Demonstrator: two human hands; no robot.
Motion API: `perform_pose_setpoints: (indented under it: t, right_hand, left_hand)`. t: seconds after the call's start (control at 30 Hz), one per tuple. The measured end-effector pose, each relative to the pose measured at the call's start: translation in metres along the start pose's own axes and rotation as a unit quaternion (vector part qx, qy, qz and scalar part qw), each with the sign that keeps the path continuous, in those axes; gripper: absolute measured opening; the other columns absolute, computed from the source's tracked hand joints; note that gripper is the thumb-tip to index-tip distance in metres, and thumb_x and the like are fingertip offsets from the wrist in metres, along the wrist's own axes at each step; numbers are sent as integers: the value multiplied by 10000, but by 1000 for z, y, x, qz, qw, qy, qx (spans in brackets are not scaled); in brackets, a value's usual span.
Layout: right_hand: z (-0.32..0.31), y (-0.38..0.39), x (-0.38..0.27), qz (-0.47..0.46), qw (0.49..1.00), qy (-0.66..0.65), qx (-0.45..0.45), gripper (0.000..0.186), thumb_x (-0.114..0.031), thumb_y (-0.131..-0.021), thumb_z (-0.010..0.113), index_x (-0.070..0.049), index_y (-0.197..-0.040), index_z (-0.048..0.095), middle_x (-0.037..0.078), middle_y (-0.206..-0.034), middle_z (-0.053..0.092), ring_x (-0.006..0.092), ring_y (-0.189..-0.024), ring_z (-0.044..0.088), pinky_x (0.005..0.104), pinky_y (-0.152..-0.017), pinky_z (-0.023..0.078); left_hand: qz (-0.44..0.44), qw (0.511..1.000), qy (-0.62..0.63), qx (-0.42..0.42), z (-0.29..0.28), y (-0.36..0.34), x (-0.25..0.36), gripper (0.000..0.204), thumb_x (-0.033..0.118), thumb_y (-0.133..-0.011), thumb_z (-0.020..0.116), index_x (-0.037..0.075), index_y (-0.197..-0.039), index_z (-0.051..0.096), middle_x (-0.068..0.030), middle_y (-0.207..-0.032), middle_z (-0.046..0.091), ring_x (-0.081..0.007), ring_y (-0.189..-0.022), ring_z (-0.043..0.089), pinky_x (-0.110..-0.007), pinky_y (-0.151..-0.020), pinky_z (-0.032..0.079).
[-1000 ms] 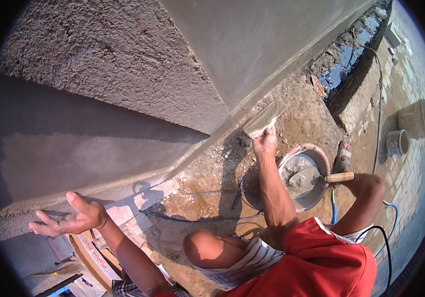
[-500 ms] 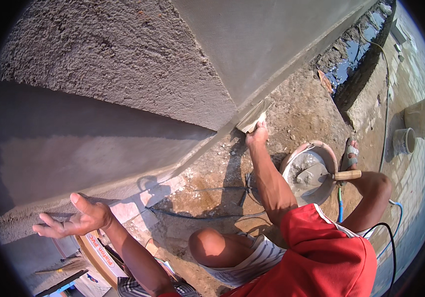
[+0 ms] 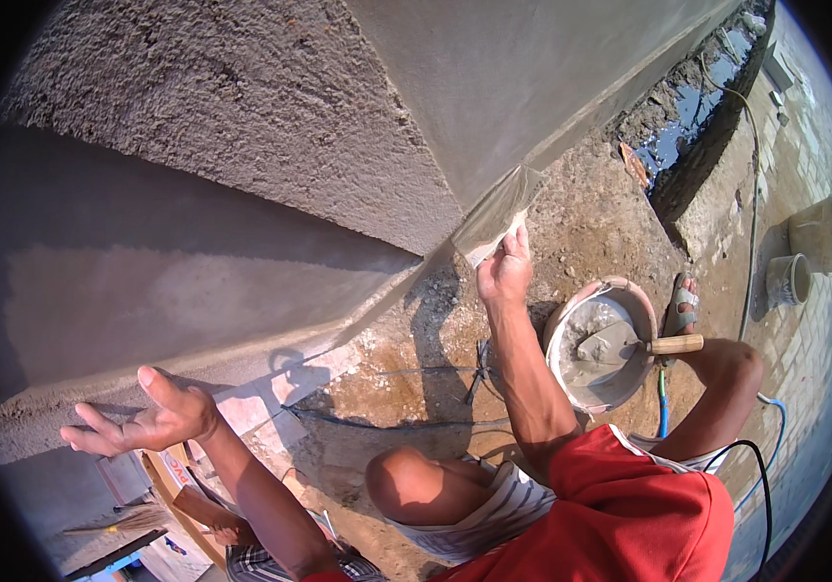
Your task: The person applies and smooths wet plaster onto a concrete wall using a trowel and a bucket of plaster. They repeatedly scoop plaster from the bucket and spread it along the wall surface, smoothing the edges.
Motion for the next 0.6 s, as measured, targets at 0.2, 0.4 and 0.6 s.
perform_pose_setpoints:
  t: [0.2, 0.4, 0.6]
  right_hand:
    - [12, -9, -65, -16, 998, -49, -33, 423, -52, -941, 366, -53, -1361, 326, 110, -1299, 480, 275, -1182, 481, 455, -1025, 377]
    - [-83, -17, -19, 21, 994, 17, 107, 370, -57, -944, 361, -48, -1311, 408, 72, -1277, 511, 235, -1159, 501, 443, -1032, 364]
    - [-130, -9, 41, 64, 977, 14, 205, 370, -55, -924, 388, -78, -1293, 407, 56, -1161, 562, 226, -1076, 538, 493, -981, 398]
  left_hand:
    - [-6, 999, -46, -8, -2, -2, 2, 654, 221, -726, 647, 3, -1294, 407, -191, -1440, 220, -378, -1365, 95, -571, -1077, 132]
    - [-6, 999, -49, -4, -1, -3, -1, 665, 271, -723, 649, 7, -1289, 421, -193, -1441, 223, -401, -1360, 97, -587, -1066, 135]
    - [-9, 999, -53, -7, -3, -3, -2, 662, 285, -723, 646, -3, -1279, 429, -198, -1435, 227, -400, -1356, 106, -600, -1062, 135]
Point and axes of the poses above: each hand's wrist, its own y-axis away from the middle knuckle, its own z-axis out of the palm, x = y × z, the point moved 10 cm from there along -y, towards the middle knuckle
